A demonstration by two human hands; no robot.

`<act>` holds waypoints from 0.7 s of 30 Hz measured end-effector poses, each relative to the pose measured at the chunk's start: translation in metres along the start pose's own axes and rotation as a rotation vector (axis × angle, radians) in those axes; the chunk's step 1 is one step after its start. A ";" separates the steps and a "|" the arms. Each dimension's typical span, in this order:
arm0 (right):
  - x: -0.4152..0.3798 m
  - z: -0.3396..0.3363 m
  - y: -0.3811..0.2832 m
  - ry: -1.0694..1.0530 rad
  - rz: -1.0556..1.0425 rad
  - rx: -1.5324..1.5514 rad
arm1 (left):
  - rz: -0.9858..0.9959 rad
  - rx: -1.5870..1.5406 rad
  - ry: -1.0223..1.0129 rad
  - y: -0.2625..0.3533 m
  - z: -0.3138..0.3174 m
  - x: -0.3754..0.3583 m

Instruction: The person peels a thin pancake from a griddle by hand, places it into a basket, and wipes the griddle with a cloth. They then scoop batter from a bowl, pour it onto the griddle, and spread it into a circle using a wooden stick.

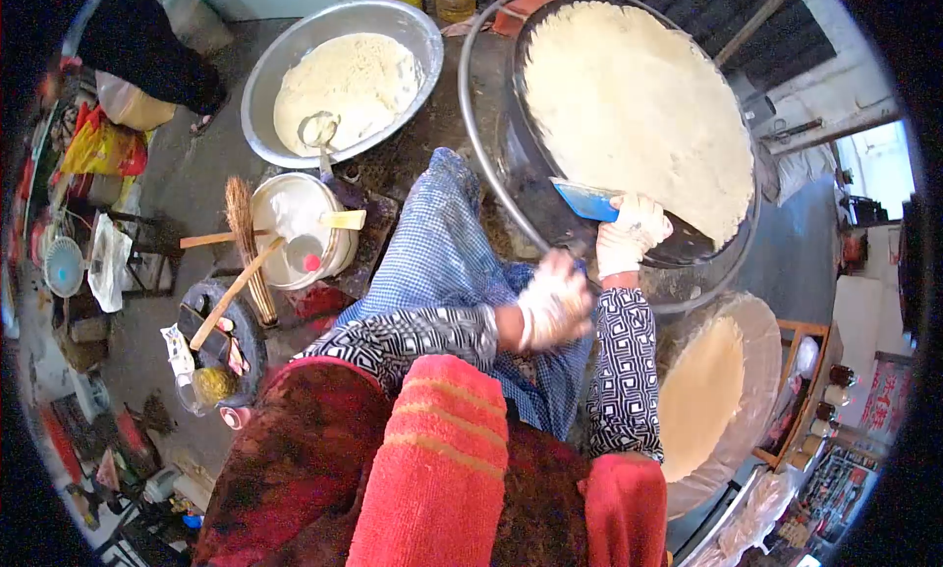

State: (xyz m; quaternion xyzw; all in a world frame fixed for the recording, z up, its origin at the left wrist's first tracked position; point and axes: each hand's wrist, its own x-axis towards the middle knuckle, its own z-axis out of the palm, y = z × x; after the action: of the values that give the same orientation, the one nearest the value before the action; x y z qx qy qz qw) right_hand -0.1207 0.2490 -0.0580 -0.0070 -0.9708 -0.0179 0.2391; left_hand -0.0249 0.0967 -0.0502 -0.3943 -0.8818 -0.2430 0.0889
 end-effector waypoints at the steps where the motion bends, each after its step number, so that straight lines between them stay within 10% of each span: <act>1: 0.001 -0.002 -0.002 0.022 -0.006 0.011 | 0.044 -0.222 -0.220 0.019 0.013 -0.014; 6: -0.002 0.005 0.001 0.040 0.057 -0.059 | 0.067 -0.409 -0.411 0.015 -0.013 -0.049; 14: 0.006 0.004 0.002 0.062 0.015 0.002 | 0.013 -0.218 0.036 -0.150 -0.103 -0.018; 21: 0.015 0.013 -0.009 0.038 -0.375 0.336 | -0.287 0.135 -0.015 -0.295 -0.151 -0.015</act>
State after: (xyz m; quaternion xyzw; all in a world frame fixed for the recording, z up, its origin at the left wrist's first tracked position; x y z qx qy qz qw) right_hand -0.1402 0.2408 -0.0631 0.2133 -0.9398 0.0998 0.2476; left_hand -0.2380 -0.1574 -0.0302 -0.2590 -0.9441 -0.1904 0.0729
